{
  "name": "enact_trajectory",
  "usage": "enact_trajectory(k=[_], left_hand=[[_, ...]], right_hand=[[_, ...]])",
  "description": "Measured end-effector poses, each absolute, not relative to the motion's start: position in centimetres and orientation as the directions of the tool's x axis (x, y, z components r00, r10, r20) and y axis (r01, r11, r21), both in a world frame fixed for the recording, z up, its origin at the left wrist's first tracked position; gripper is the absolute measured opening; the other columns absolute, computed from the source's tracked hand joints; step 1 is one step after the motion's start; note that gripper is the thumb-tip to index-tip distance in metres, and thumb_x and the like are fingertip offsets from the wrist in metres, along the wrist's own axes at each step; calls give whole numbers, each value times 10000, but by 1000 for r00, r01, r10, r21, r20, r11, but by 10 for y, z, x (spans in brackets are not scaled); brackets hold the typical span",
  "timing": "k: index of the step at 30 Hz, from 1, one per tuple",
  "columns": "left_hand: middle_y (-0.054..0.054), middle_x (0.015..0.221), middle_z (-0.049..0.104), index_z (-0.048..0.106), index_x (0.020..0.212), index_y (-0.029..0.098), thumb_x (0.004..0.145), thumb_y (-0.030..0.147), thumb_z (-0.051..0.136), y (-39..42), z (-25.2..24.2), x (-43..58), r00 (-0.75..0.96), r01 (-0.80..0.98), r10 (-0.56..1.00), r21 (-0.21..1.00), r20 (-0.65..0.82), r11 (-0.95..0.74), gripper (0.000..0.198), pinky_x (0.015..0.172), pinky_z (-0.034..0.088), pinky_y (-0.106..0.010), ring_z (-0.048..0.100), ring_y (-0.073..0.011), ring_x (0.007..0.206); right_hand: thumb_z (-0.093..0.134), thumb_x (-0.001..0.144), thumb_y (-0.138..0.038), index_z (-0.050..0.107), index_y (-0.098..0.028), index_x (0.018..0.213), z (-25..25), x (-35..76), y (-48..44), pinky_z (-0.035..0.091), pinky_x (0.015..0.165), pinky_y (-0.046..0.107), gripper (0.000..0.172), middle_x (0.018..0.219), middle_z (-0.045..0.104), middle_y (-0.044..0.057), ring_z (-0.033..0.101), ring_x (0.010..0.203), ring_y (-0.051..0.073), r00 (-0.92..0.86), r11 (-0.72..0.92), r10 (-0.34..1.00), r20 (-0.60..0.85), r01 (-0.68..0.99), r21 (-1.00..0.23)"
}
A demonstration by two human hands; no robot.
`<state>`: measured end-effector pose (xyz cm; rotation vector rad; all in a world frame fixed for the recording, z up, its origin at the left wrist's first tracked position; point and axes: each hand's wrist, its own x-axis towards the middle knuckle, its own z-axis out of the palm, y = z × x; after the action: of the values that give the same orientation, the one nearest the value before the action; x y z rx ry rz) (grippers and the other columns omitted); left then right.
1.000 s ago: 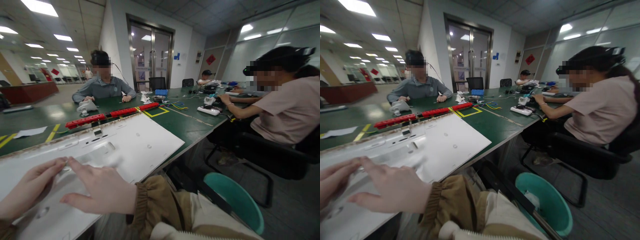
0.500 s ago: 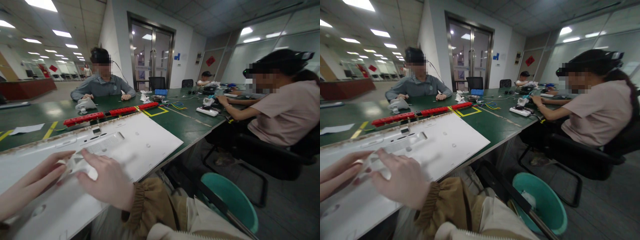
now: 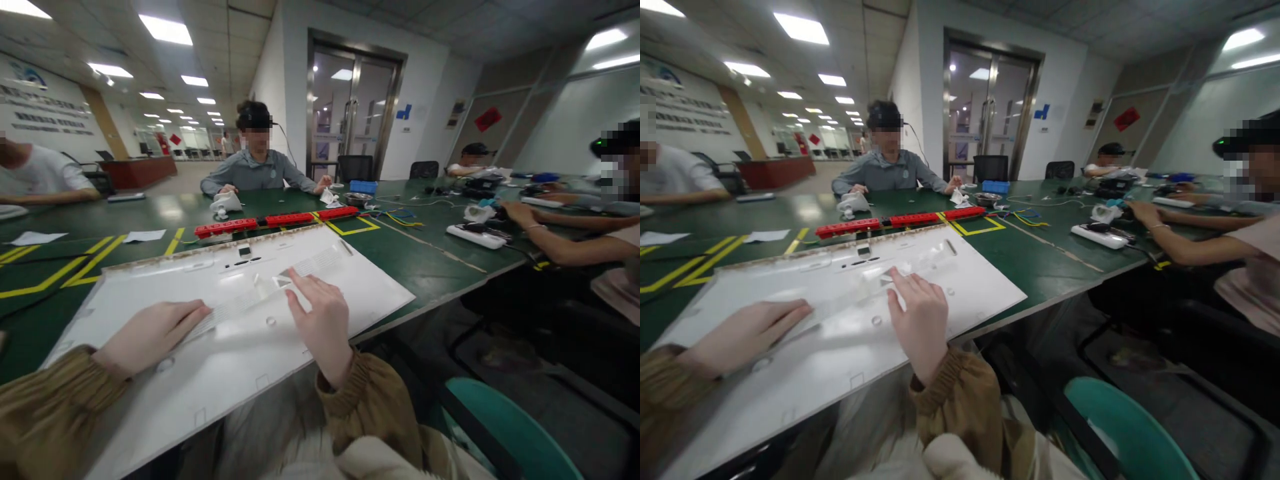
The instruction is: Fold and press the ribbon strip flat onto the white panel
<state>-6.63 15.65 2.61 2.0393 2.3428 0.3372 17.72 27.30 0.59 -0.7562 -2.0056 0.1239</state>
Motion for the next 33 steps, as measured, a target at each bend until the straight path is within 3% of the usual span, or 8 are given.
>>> enact_trajectory(k=[2,4,7,12,17,22,28,33], left_hand=[[-54,753,653,591,856,209,898,480,242,156,26,-64,-118,990,992,84,42,114,443,672,436,-303,628,-239,736],[-47,685,607,549,820,196,901,460,222,156,26,-64,-77,994,997,77,29,74,427,638,403,-284,602,-218,680],[6,594,493,491,739,189,903,453,246,155,26,-63,-38,971,996,239,83,17,396,586,351,-241,510,-152,582],[58,550,288,465,673,167,807,495,483,157,19,-61,-18,805,998,593,56,-18,355,510,264,-208,319,-96,526],[68,537,249,396,610,164,763,522,558,159,15,-62,55,627,998,779,-41,-2,421,463,188,-205,237,-72,495],[74,491,264,370,586,169,711,623,581,160,18,-66,97,454,993,891,-64,13,516,429,144,-202,207,-57,451],[78,496,336,393,615,167,594,552,726,157,18,-65,94,447,993,894,-71,22,509,428,173,-196,253,-56,450],[105,541,259,501,876,168,615,449,755,154,16,-65,56,772,996,630,64,-84,459,479,202,-200,248,-71,495]], right_hand=[[514,868,-266,597,-215,1164,6,185,281,420,851,350,312,1092,667,43,604,1019,201,-302,791,543,783,498,-357],[531,860,-278,629,-206,1122,5,192,289,429,837,352,289,1053,680,63,621,983,213,-269,775,542,796,528,-349],[559,841,-307,660,-203,1072,-1,201,297,442,817,355,273,979,698,75,633,939,222,-261,744,568,781,567,-352],[578,820,-353,683,-251,1032,-16,211,302,452,763,341,259,900,700,47,639,828,217,-304,659,691,656,639,-397],[561,817,-383,689,-275,1018,-20,217,300,454,720,330,262,859,682,27,624,808,219,-393,598,788,474,671,-438],[568,803,-422,695,-297,980,-21,218,301,458,712,334,251,837,680,9,625,799,218,-377,589,798,470,655,-474],[561,802,-461,691,-240,997,-29,218,301,472,784,374,322,959,701,51,639,878,252,-292,641,737,609,586,-496],[537,818,-451,635,-203,1116,-32,219,303,477,842,387,400,1075,669,86,624,981,269,-218,641,722,656,566,-518]])
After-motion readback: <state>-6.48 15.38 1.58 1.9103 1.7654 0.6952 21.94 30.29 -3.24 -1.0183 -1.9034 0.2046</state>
